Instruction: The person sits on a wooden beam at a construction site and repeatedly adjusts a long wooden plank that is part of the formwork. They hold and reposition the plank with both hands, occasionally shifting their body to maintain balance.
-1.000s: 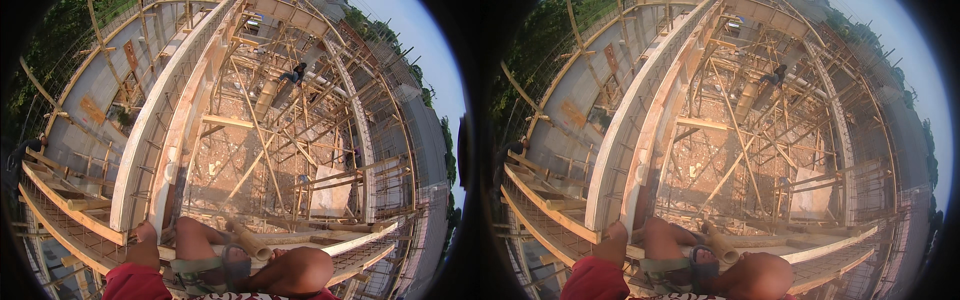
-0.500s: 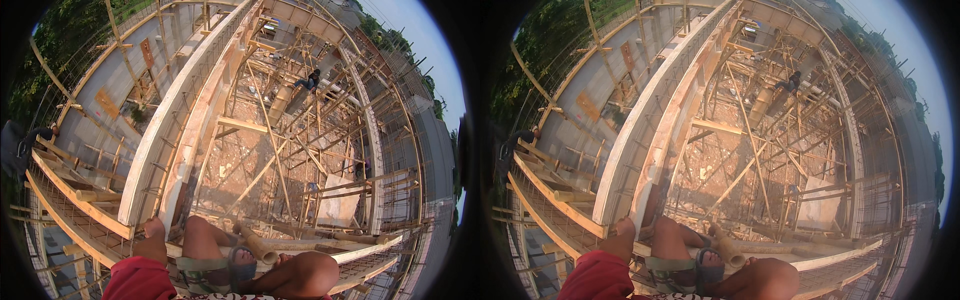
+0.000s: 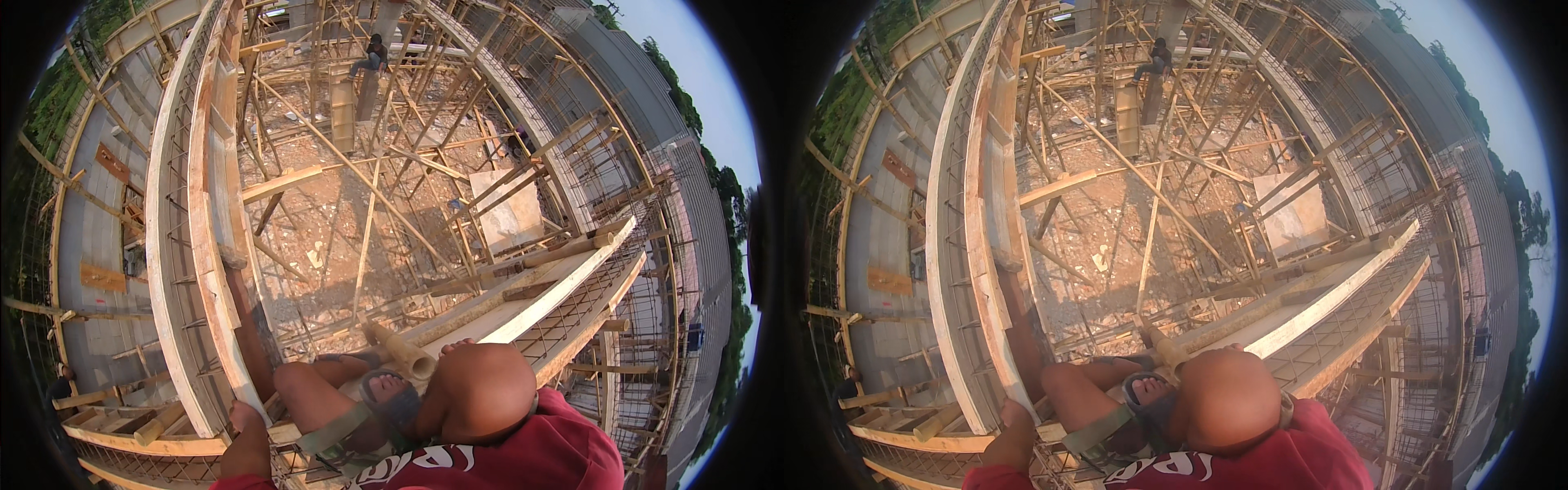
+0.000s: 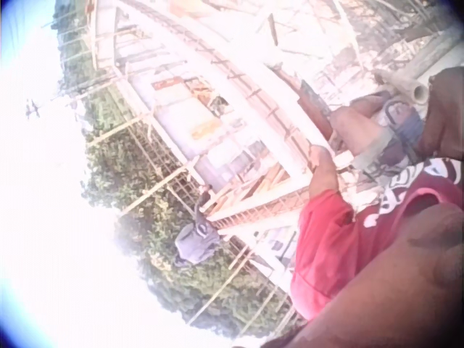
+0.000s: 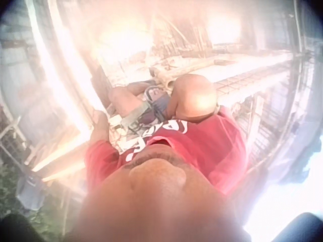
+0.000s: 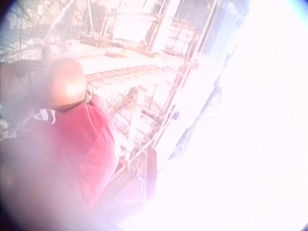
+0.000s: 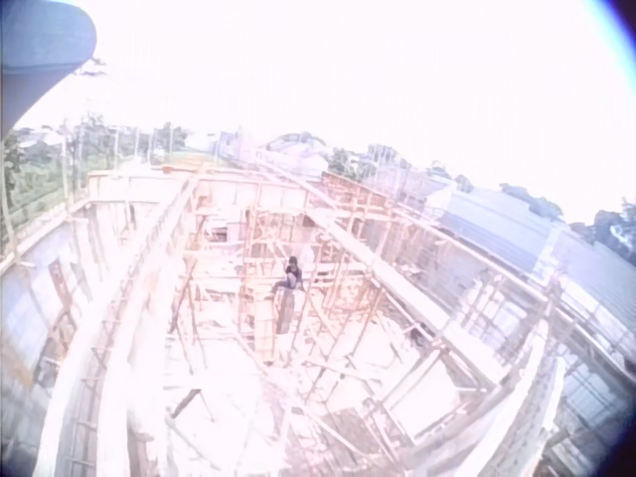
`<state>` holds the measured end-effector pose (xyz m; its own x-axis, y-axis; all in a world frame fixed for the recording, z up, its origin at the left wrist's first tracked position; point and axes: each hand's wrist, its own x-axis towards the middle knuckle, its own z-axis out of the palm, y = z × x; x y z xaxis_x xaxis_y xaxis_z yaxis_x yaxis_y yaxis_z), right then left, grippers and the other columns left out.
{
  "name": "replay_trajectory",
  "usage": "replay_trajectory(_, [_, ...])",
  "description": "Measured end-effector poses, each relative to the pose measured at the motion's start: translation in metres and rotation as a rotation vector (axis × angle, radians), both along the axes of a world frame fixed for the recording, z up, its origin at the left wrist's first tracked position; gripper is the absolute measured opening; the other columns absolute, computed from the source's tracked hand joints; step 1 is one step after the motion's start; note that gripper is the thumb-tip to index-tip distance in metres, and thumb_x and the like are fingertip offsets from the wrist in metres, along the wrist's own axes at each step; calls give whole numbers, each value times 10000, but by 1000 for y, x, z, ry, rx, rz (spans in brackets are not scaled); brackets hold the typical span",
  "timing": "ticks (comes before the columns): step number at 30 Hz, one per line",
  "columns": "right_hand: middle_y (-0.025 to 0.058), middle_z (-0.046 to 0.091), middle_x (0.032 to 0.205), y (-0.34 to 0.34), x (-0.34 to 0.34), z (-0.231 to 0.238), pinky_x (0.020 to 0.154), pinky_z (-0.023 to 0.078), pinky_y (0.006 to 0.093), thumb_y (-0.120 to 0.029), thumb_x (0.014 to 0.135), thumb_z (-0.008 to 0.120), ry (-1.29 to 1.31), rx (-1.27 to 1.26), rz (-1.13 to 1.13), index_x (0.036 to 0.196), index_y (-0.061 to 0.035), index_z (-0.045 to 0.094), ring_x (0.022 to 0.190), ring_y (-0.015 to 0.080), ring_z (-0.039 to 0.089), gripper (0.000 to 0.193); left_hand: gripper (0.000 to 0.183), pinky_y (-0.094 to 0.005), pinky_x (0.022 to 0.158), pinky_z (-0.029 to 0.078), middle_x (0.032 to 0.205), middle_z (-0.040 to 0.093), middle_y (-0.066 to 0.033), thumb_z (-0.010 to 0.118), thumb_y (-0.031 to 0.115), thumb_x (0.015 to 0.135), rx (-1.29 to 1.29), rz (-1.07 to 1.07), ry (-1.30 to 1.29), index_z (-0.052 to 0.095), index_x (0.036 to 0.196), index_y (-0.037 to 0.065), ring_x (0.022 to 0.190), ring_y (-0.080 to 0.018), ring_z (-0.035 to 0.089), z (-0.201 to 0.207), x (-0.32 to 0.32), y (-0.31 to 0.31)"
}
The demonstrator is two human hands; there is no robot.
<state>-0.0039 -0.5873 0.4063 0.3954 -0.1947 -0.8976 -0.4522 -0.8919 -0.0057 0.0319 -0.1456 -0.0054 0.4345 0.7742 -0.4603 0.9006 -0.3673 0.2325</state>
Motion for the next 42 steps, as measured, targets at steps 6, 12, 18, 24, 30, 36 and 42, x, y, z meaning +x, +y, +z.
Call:
replay_trajectory(6, [137, 730, 1030, 0, 3, 8, 861, 551, 367, -460, 740, 765, 57, -48, -48, 1003, -101, 766, 1006, 278, 697, 445, 578, -535, 1026, 460, 1198, 697, -246, 380, 395, 956, 19, -144, 53, 715, 1174, -21, 1117, -444, 651, -22, -4, 7])
replay_trajectory(12, [139, 734, 1026, 0, 9, 2, 860, 555, 373, -451, 729, 764, 33, -10, -17, 1017, -106, 766, 1006, 286, 700, 449, 595, -529, 1036, 455, 1202, 695, -249, 373, 404, 952, -4, -1, 4, 710, 1186, -27, 1120, -440, 651, -3, -1, 9])
replay_trajectory(18, [140, 737, 1017, -4, 3, 2, 858, 559, 383, -440, 717, 759, 1, 2, -6, 1031, -112, 763, 1002, 296, 701, 454, 604, -530, 1038, 449, 1199, 696, -249, 374, 410, 947, 22, 9, 12, 705, 1189, -34, 1125, -439, 649, -2, 0, 3])
replay_trajectory(24, [142, 740, 1008, -7, 0, -2, 855, 562, 392, -430, 706, 755, -29, 10, 4, 1044, -118, 761, 997, 306, 703, 460, 597, -537, 1028, 452, 1196, 696, -252, 360, 390, 957, 20, 13, 17, 701, 1188, -42, 1117, -444, 651, 9, 2, -8])
replay_trajectory(30, [144, 744, 999, -6, -4, -5, 853, 566, 401, -420, 695, 750, -57, 30, 18, 1058, -123, 758, 993, 316, 705, 469, 582, -529, 1025, 465, 1184, 701, -249, 365, 387, 959, 43, -46, 35, 709, 1172, -32, 1099, -443, 660, -11, -1, 8])
replay_trajectory(36, [145, 747, 991, -7, -6, -7, 850, 569, 411, -410, 684, 746, -88, 41, 34, 1071, -129, 756, 989, 326, 707, 479, 577, -531, 1023, 468, 1173, 706, -247, 382, 395, 951, 54, 2, 12, 717, 1157, -27, 1103, -438, 661, 1, 0, -1])
replay_trajectory(42, [138, 726, 1023, -9, -13, -15, 875, 542, 406, -402, 710, 726, -102, 53, 52, 1059, -183, 756, 1014, 322, 679, 414, 553, -525, 1018, 470, 1184, 702, -247, 403, 379, 944, 39, 42, 21, 720, 1156, -20, 1108, -435, 657, 5, 2, -5])
